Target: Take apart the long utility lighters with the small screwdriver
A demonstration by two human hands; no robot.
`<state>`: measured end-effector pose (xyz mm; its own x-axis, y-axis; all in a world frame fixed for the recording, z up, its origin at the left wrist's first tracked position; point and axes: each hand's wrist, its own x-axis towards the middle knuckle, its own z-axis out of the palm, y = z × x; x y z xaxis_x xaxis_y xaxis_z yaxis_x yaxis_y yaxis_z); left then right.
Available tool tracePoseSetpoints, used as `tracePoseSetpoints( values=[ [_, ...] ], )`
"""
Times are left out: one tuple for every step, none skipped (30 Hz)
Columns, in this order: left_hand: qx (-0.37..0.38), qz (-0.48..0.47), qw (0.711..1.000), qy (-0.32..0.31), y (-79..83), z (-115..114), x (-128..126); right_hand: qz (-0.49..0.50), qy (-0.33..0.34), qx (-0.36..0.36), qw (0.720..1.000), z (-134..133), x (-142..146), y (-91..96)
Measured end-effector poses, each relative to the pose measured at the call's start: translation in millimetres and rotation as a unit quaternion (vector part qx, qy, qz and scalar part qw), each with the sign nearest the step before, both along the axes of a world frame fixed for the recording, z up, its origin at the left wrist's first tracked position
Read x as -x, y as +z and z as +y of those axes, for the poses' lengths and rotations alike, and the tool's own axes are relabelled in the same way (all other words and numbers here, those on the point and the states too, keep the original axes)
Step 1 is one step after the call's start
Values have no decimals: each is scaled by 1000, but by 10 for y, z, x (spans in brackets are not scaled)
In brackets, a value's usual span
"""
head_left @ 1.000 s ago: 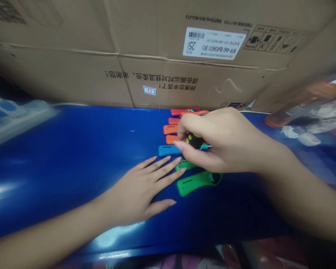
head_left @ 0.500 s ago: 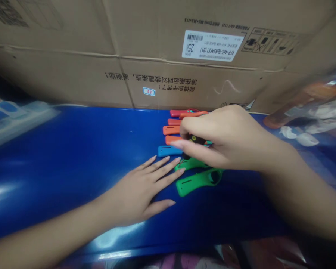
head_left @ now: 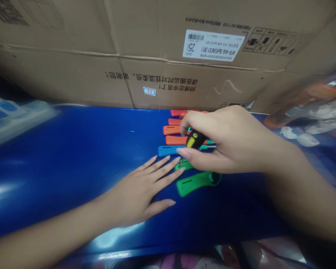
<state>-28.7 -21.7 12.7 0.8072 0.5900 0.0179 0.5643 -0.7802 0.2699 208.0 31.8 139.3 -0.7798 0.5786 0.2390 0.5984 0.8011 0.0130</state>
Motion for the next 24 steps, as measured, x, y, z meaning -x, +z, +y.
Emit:
tracePoseSetpoints(
  values=[
    [0, 0, 1000, 1, -1, 0, 0, -3, -6, -3, 1000, 2, -4, 1],
    [1, 1, 1000, 1, -1, 0, 1, -6, -10, -3, 1000, 5, -8, 2],
    [3, 3, 1000, 2, 0, 1, 0, -5, -10, -1, 1000, 8, -12, 2],
    [5, 6, 1000, 2, 2, 2, 0, -1, -6, 4, 1000, 11, -17, 1],
    [6, 9, 1000, 2, 4, 3, 0, 3, -2, 12, 1000, 14, -21, 0],
    [6, 10, 1000, 2, 5, 3, -1, 8, 1, 18, 1000, 16, -25, -2],
    [5, 12, 1000, 1, 6, 3, -1, 10, 2, 19, 1000, 17, -27, -4],
    [5, 12, 1000, 0, 6, 3, -2, 9, 1, 15, 1000, 18, -29, -8],
    [5, 12, 1000, 0, 5, 2, -2, 7, 1, 9, 1000, 18, -28, -11],
    [5, 12, 1000, -1, 3, 0, -2, 8, 6, 1, 1000, 17, -26, -14],
    [6, 11, 1000, -2, 1, -1, -2, 9, 15, -4, 1000, 16, -22, -17],
    [6, 10, 1000, -3, -1, -3, -1, 11, 25, -6, 1000, 15, -16, -20],
    [6, 7, 1000, -4, -2, -4, 0, 13, 29, -6, 999, 15, -11, -21],
    [6, 5, 1000, -4, -3, -4, 0, 13, 28, -6, 1000, 15, -5, -23],
    [5, 2, 1000, -4, -3, -3, 1, 12, 21, -9, 1000, 15, -1, -25],
    [5, 1, 1000, -4, -2, -2, 1, 10, 10, -15, 1000, 17, 1, -27],
    [6, 2, 1000, -3, 0, -1, 0, 8, 3, -19, 1000, 19, 1, -29],
    [8, 2, 1000, -3, 2, 1, 0, 8, 3, -21, 1000, 21, -1, -31],
    [9, 4, 1000, -2, 5, 2, -2, 10, 10, -20, 1000, 23, -4, -33],
    [10, 5, 1000, -2, 7, 4, -3, 14, 20, -17, 1000, 24, -6, -35],
    [9, 3, 1000, -3, 10, 5, -4, 18, 28, -12, 999, 24, -8, -37],
    [8, -1, 1000, -3, 12, 5, -4, 21, 29, -10, 999, 23, -7, -38],
    [7, -4, 1000, -3, 14, 5, -5, 21, 23, -11, 999, 21, -5, -39],
    [7, -5, 1000, -3, 16, 4, -5, 19, 10, -16, 1000, 20, -2, -39]
  ],
)
